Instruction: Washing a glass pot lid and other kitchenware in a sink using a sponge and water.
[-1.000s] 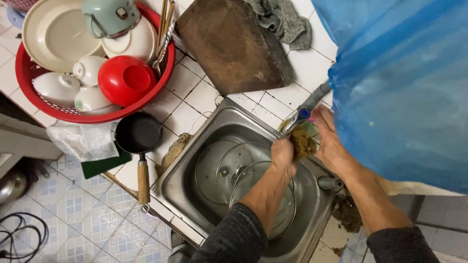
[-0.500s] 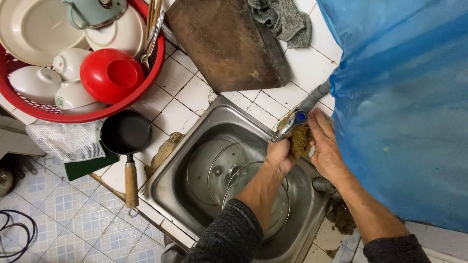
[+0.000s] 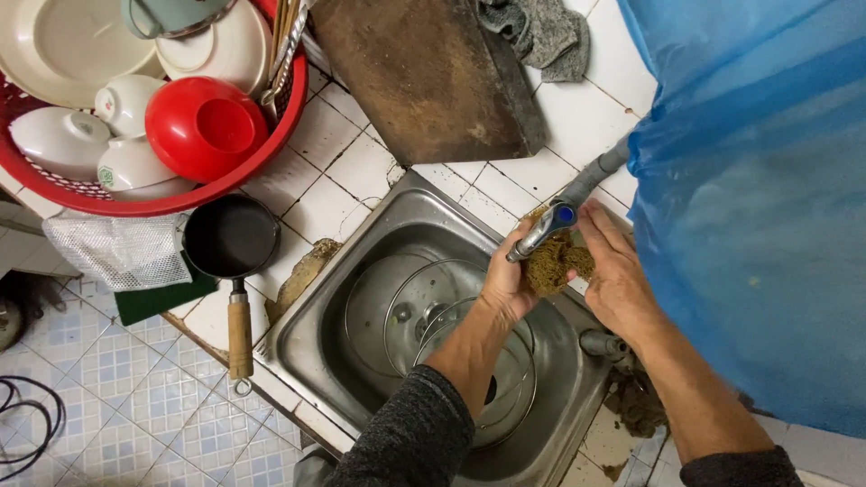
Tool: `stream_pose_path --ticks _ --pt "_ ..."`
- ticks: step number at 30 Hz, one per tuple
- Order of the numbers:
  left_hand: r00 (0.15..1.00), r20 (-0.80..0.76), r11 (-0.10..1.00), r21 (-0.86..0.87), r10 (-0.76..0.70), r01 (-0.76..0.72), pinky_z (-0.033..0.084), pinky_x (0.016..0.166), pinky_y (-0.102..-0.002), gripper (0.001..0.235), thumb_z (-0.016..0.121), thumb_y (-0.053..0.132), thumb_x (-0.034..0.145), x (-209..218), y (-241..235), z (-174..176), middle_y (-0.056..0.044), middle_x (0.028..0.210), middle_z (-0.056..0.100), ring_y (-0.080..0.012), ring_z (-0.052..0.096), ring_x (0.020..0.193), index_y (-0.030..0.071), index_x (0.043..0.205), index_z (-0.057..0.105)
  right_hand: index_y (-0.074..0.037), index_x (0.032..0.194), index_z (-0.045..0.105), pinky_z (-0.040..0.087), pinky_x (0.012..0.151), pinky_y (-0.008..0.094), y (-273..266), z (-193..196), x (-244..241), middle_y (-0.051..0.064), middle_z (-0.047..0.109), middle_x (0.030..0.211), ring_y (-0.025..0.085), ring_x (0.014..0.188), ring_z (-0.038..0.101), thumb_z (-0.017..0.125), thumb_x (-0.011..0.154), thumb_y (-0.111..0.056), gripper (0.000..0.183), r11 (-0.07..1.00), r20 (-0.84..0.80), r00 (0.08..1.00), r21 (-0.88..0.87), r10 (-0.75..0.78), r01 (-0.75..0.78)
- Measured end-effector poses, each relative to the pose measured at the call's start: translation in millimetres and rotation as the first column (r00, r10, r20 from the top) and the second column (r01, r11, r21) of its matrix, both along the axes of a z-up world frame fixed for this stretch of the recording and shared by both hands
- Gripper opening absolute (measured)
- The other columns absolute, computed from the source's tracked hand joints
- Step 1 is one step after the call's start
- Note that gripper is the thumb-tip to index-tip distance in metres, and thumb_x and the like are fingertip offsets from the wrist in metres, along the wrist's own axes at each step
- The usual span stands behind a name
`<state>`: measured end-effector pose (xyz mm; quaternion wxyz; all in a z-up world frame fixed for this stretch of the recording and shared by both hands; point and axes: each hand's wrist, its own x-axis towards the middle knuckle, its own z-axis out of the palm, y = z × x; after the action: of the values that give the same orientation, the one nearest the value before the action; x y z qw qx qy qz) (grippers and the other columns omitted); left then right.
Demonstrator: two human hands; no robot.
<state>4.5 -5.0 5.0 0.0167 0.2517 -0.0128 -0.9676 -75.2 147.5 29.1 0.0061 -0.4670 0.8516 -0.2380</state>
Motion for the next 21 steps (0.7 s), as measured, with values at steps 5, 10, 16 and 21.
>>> stream_pose_path --ticks 5,10,16,21 --pt "0.999 -0.034 0.999 -0.022 -0.032 0.031 0.063 0.083 -0.058 0.051 0.072 0.040 0.097 -9 6 -22 -0.029 0.123 0.064 -0.0421 0.065 0.115 -0.004 0.121 0.061 -0.008 0.157 0.041 0.033 0.116 0.056 2 -5 -4 0.021 0.033 0.161 0.045 0.145 0.034 0.047 0.083 0.018 0.079 0.999 0.046 0.998 -0.008 -0.036 0.037" --pt "0.999 0.034 1.000 0.025 -0.019 0.018 0.060 0.084 -0.060 0.047 0.067 0.033 0.098 -9 7 -21 -0.034 0.123 0.064 -0.0460 0.066 0.114 -0.008 0.120 0.059 -0.007 0.156 0.043 0.035 0.113 0.060 0 0 0 0.024 0.034 0.160 0.048 0.143 0.034 0.055 0.087 0.012 0.073 0.999 0.033 0.999 -0.036 -0.015 0.016" --pt "0.996 0.083 0.999 0.038 -0.011 0.008 0.059 0.084 -0.060 0.048 0.070 0.033 0.092 -12 6 -21 -0.033 0.120 0.066 -0.0465 0.067 0.111 -0.007 0.118 0.062 -0.009 0.155 0.046 0.045 0.104 0.057 -8 22 19 0.019 0.038 0.161 0.045 0.130 0.049 0.060 0.077 0.013 0.083 0.987 -0.178 0.982 0.139 -0.060 0.085" --pt "1.000 0.021 1.000 -0.016 -0.010 0.010 0.060 0.083 -0.057 0.059 0.077 0.031 0.089 -7 3 -18 -0.033 0.134 0.058 -0.0482 0.060 0.121 -0.006 0.130 0.057 -0.013 0.157 0.044 0.048 0.102 0.053 -16 28 21 0.015 0.037 0.164 0.042 0.132 0.050 0.057 0.083 0.005 0.078 0.979 -0.188 0.979 0.167 -0.082 0.114"
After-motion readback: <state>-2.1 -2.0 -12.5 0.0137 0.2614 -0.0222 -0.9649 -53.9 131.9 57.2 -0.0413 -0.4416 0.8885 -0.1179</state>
